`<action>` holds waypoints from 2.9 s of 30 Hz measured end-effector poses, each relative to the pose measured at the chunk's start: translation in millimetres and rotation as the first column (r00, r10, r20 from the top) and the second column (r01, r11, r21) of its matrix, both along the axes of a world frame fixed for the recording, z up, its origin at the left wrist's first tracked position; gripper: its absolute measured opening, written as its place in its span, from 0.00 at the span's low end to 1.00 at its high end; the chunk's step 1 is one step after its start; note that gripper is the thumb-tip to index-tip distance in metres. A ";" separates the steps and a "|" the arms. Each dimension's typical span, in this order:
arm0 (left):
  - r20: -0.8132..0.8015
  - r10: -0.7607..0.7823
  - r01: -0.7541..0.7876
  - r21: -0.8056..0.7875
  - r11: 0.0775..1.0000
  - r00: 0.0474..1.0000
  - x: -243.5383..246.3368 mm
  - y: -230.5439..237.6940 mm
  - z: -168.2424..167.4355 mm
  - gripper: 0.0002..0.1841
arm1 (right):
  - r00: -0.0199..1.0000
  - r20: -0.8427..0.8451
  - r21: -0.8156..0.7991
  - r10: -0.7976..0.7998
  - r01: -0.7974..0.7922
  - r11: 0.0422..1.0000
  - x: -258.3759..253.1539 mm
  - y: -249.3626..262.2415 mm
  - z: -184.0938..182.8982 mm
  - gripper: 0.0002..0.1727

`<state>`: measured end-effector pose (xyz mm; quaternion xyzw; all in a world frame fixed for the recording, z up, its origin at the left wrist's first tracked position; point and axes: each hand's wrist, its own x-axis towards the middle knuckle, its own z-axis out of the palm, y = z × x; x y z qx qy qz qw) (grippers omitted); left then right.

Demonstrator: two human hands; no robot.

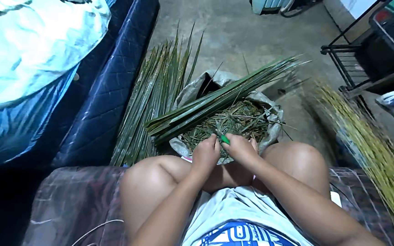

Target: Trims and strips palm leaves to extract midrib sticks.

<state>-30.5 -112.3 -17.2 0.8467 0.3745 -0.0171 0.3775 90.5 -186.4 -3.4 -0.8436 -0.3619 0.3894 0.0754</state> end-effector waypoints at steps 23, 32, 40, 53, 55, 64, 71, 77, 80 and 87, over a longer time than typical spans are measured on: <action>0.252 0.198 -0.089 -0.387 0.918 0.947 -5.0 2.3 -15.8 0.20 | 0.896 -0.168 0.279 -0.412 0.444 0.852 71.6 2.7 -27.5 0.23; 0.108 0.051 -0.001 -0.420 0.907 0.993 0.3 0.4 -16.4 0.22 | 0.785 -0.519 0.373 -0.338 0.564 0.736 61.4 3.3 -37.0 0.12; -0.010 0.053 -0.054 -0.168 0.984 0.999 1.6 8.6 -10.5 0.22 | 0.963 -0.270 0.151 -0.027 0.070 0.986 21.2 -4.8 -16.6 0.18; -0.114 -0.011 0.012 0.006 1.000 0.993 8.6 3.3 -8.7 0.24 | 0.982 0.183 -0.063 -0.040 0.053 0.997 17.4 15.4 -14.5 0.21; -0.144 -0.034 0.038 0.024 0.999 0.989 7.5 0.1 -6.7 0.24 | 0.980 0.162 -0.054 -0.114 0.124 0.991 30.2 14.0 -16.5 0.22; -0.390 -0.123 0.187 0.130 0.974 0.913 15.1 -7.7 -1.3 0.22 | 0.994 -0.102 -0.135 0.023 -0.037 0.990 8.6 3.1 -12.0 0.22; -0.401 -0.112 0.199 0.182 0.963 0.909 16.4 -11.5 -8.2 0.25 | 0.997 0.075 -0.227 0.035 -0.017 0.974 14.2 6.2 -7.5 0.22; -0.344 -0.087 0.163 0.200 0.966 0.935 12.7 -11.4 -5.3 0.25 | 0.992 0.064 -0.189 -0.104 0.114 0.975 41.7 3.8 -8.9 0.23; -0.324 -0.069 0.147 0.222 0.964 0.943 13.7 -9.9 -6.0 0.24 | 0.996 -0.085 -0.114 -0.028 0.018 0.993 22.9 -0.7 -7.9 0.22; -0.169 -0.034 0.062 0.168 0.984 0.985 7.0 -10.6 -6.2 0.23 | 0.970 0.092 -0.077 -0.225 0.232 0.970 52.3 3.1 -15.2 0.23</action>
